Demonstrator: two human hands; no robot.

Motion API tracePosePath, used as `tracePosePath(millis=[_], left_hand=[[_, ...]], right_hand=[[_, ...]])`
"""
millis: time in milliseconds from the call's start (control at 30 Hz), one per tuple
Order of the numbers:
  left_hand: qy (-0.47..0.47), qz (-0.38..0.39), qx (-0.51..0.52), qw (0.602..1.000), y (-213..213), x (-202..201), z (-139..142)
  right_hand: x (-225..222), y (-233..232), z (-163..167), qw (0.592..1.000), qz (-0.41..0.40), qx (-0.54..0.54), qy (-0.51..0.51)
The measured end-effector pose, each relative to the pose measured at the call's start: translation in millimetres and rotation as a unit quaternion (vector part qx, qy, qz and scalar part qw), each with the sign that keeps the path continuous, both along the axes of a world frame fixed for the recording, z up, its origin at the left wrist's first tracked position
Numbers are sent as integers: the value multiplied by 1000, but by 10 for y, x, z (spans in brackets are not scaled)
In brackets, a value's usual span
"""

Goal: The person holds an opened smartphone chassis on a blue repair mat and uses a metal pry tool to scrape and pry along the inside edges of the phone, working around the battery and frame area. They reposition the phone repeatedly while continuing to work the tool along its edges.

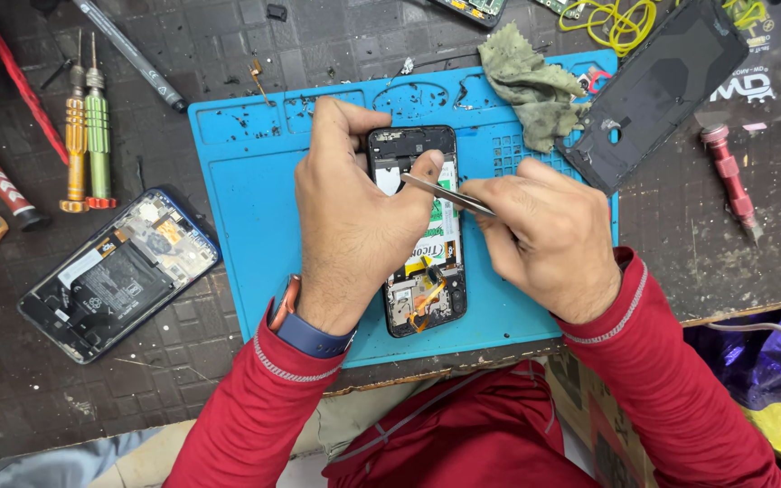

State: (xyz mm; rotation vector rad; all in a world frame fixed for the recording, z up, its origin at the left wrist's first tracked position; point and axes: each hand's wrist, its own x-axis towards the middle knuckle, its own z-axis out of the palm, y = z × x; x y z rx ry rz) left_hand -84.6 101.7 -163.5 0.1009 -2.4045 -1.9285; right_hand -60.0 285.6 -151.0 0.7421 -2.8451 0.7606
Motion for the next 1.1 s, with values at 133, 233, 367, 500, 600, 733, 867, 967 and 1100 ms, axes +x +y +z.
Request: tracePosePath(millis=[133, 233, 367, 500, 600, 733, 867, 967, 1100], left_hand=[[-32, 3, 8, 999, -81, -49, -85], [0, 4, -10, 1000, 5, -18, 63], [-13, 9, 6, 1000, -322, -371, -688], [-17, 9, -1, 1000, -227, -234, -452], [-19, 11, 6, 1000, -153, -189, -342], [-10, 11, 10, 1000, -305, -238, -338], [-2, 7, 0, 1000, -304, -278, -304], [-27, 11, 11, 1000, -176, -272, -302], [-19, 15, 3, 1000, -17, -225, -322]], right_hand=[[-20, -45, 80, 997, -33, -49, -54], [-9, 68, 188, 990, -69, -88, -90], [-394, -366, -523, 999, -27, -32, -26], [-207, -149, -344, 1000, 12, -15, 3], [-198, -111, -247, 998, 3, -19, -55], [-253, -219, -191, 979, -60, -134, -139], [-269, -254, -154, 992, -53, -75, -85], [-275, -134, -195, 999, -16, -36, -32], [-272, 39, -230, 999, 15, -26, -29]])
